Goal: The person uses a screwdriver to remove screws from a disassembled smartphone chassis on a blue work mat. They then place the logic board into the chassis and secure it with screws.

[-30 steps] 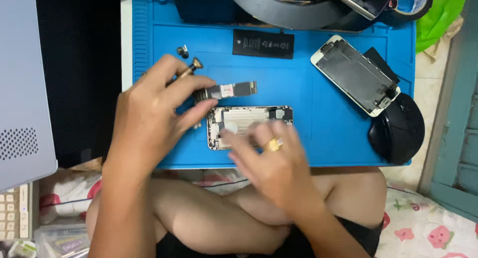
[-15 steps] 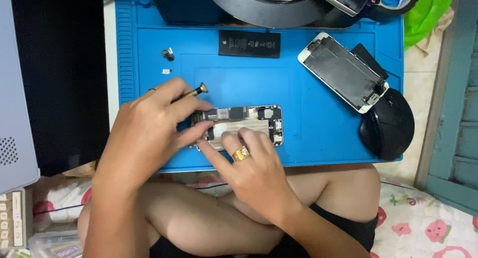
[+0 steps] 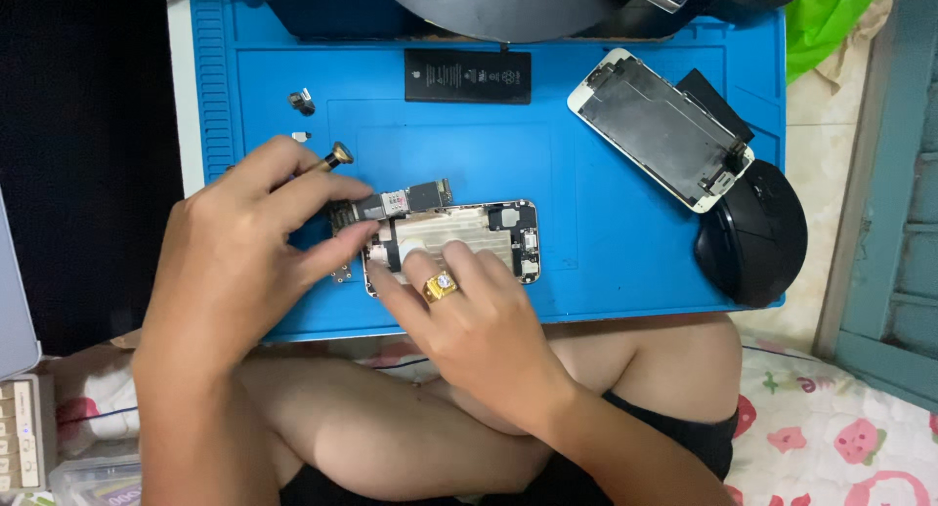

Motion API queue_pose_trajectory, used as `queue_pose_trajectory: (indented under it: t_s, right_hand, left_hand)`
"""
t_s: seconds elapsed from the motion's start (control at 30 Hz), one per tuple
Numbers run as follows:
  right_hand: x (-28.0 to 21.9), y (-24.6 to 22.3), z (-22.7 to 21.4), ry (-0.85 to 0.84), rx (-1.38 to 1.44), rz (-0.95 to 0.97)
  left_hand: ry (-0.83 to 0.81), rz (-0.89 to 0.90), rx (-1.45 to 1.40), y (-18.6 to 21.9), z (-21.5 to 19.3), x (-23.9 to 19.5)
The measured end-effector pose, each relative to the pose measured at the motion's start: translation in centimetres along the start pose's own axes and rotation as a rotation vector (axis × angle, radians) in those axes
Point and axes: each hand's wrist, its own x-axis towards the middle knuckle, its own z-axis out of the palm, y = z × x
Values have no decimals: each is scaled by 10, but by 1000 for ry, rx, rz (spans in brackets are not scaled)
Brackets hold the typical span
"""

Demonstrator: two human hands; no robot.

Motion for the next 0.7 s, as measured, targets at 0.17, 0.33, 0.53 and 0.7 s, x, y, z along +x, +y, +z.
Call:
queue_pose_trajectory:
  t_s: [0.17, 0.33, 0.53, 0.7]
  right_hand:
    - [1, 1, 0, 16, -1, -8]
    - [-2, -4, -8, -37, 72, 34]
    - [-10, -12, -1, 22, 6, 59]
    - [-11, -15, 0, 19, 0, 76]
  left_hand:
    - [-40, 12, -39, 0, 2, 1]
    - [-99, 21, -45, 2, 6, 3]
    - [-150, 35, -10, 8, 10, 4]
    - [-127, 66, -3, 11, 14, 6]
